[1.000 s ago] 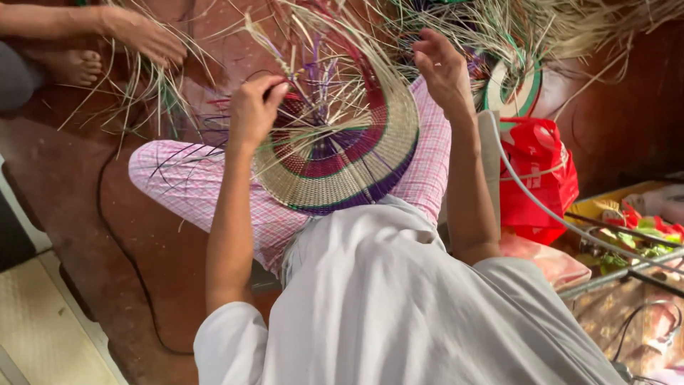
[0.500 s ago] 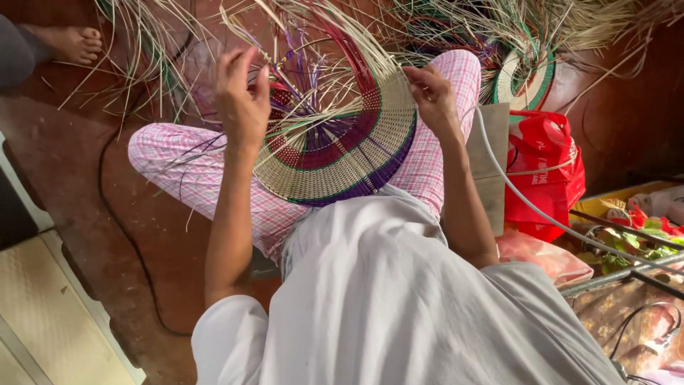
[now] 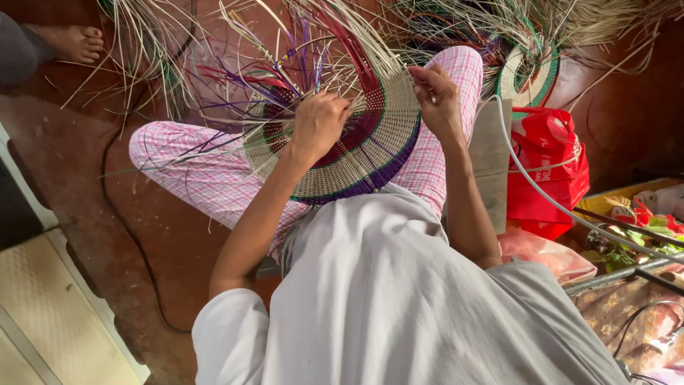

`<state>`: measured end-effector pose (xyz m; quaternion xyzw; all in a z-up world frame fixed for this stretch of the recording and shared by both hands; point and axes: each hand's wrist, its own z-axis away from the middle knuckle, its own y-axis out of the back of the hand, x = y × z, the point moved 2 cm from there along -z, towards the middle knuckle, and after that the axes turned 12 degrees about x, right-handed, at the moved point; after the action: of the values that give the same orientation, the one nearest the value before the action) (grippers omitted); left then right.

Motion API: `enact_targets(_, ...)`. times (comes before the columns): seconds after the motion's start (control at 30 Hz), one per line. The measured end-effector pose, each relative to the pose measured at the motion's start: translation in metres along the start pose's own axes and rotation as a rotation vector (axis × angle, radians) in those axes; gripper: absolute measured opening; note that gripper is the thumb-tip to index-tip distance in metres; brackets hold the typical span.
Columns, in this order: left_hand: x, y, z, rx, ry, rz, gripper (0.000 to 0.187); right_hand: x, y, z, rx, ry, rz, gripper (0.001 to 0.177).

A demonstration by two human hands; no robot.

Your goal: Weaving colored and natural fibers together to create a circular mat

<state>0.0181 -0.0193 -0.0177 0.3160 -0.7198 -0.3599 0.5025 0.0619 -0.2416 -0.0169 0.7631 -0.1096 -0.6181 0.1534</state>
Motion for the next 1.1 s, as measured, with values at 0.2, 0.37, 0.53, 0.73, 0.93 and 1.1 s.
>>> enact_targets(0.2,-0.016,0.056,-0.012,0.336,-0.135,0.064,0.001,-0.007,0.002,0.002,-0.011,-0.005,0.010,0.033)
enact_targets(0.37,-0.040,0.062,-0.022,0.020,-0.115,0.031,0.015,-0.002,0.001,0.001,-0.005,0.017,0.009,0.032)
enact_targets(0.53,-0.035,0.053,-0.030,-0.173,-0.174,-0.185,0.015,-0.005,-0.001,0.002,-0.001,0.049,0.011,0.032)
enact_targets(0.73,-0.042,0.035,-0.024,-0.026,-0.237,-0.227,0.010,-0.002,0.001,0.003,-0.002,0.046,0.065,0.032)
enact_targets(0.93,-0.041,0.037,-0.023,0.033,-0.277,-0.248,0.009,-0.008,-0.001,0.004,0.005,0.025,0.035,0.033)
enact_targets(1.1,-0.047,0.026,-0.020,0.044,-0.290,-0.253,0.014,-0.013,-0.002,0.002,0.013,0.038,0.043,0.032)
